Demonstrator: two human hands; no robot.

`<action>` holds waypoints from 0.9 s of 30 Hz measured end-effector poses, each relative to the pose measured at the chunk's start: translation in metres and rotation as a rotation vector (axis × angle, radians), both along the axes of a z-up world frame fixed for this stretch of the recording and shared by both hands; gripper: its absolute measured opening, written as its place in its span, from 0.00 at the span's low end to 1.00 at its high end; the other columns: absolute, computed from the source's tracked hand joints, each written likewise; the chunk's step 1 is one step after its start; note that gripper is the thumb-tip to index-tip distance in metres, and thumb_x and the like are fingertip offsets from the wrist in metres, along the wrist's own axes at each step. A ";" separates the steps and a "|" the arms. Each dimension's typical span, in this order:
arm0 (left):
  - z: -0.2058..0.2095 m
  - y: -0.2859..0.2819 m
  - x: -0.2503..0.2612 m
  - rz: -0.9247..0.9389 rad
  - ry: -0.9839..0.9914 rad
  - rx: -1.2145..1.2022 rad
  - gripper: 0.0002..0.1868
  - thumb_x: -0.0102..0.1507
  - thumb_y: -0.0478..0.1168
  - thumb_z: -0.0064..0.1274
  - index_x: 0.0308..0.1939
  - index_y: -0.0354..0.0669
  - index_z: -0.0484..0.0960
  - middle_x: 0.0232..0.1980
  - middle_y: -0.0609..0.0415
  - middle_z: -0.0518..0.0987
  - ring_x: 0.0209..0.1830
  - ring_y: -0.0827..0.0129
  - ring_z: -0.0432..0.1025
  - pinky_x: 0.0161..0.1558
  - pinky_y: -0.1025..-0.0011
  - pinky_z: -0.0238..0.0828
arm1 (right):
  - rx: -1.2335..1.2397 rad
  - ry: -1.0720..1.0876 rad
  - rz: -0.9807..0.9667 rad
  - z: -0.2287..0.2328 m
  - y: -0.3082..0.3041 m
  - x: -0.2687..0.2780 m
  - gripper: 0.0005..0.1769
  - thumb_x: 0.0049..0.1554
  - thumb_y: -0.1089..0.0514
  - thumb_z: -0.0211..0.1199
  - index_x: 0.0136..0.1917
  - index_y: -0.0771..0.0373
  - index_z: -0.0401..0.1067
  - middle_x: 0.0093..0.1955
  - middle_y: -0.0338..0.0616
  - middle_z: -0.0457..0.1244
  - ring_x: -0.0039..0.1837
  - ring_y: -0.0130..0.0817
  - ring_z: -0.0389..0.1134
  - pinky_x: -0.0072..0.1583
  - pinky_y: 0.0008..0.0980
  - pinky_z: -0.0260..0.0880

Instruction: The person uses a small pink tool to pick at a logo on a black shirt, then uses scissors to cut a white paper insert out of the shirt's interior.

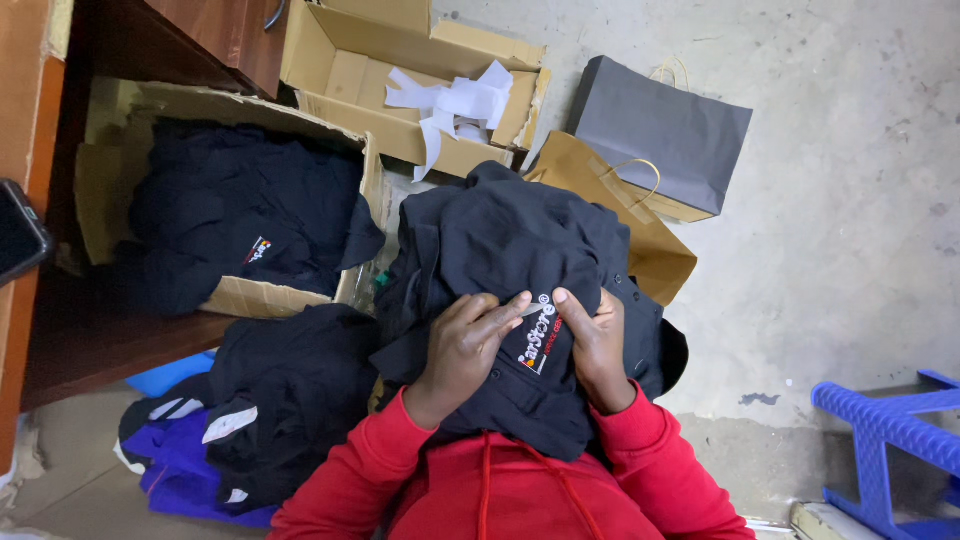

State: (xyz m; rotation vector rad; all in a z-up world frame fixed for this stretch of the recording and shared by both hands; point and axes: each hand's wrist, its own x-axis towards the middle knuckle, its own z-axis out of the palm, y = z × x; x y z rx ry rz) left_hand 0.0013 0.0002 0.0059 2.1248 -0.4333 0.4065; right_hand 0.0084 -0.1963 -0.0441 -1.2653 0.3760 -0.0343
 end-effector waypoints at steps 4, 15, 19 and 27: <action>0.000 -0.002 0.000 -0.011 0.052 0.000 0.17 0.66 0.41 0.63 0.59 0.55 0.89 0.36 0.52 0.79 0.32 0.57 0.78 0.36 0.65 0.78 | 0.003 -0.026 0.033 -0.004 -0.009 0.002 0.15 0.58 0.62 0.71 0.33 0.61 0.68 0.22 0.48 0.64 0.26 0.32 0.71 0.29 0.26 0.69; -0.012 -0.001 -0.007 0.091 0.140 -0.063 0.21 0.70 0.44 0.57 0.68 0.53 0.83 0.42 0.48 0.79 0.39 0.51 0.79 0.40 0.60 0.78 | 0.065 0.145 0.222 0.031 -0.001 -0.012 0.14 0.58 0.58 0.71 0.54 0.68 0.75 0.39 0.54 0.71 0.40 0.43 0.78 0.38 0.40 0.81; -0.014 -0.002 -0.022 -0.010 0.110 -0.002 0.22 0.65 0.47 0.64 0.64 0.55 0.86 0.40 0.49 0.79 0.36 0.52 0.79 0.37 0.59 0.77 | -0.414 -0.045 0.155 0.033 -0.006 -0.011 0.18 0.64 0.52 0.69 0.37 0.65 0.72 0.34 0.46 0.62 0.40 0.31 0.63 0.42 0.32 0.66; -0.015 0.008 -0.026 -0.137 -0.033 0.102 0.20 0.65 0.42 0.64 0.62 0.53 0.87 0.43 0.51 0.81 0.43 0.54 0.80 0.44 0.61 0.74 | -0.184 -0.034 0.106 -0.011 -0.015 -0.007 0.17 0.65 0.57 0.66 0.36 0.63 0.70 0.25 0.45 0.65 0.29 0.26 0.68 0.30 0.24 0.67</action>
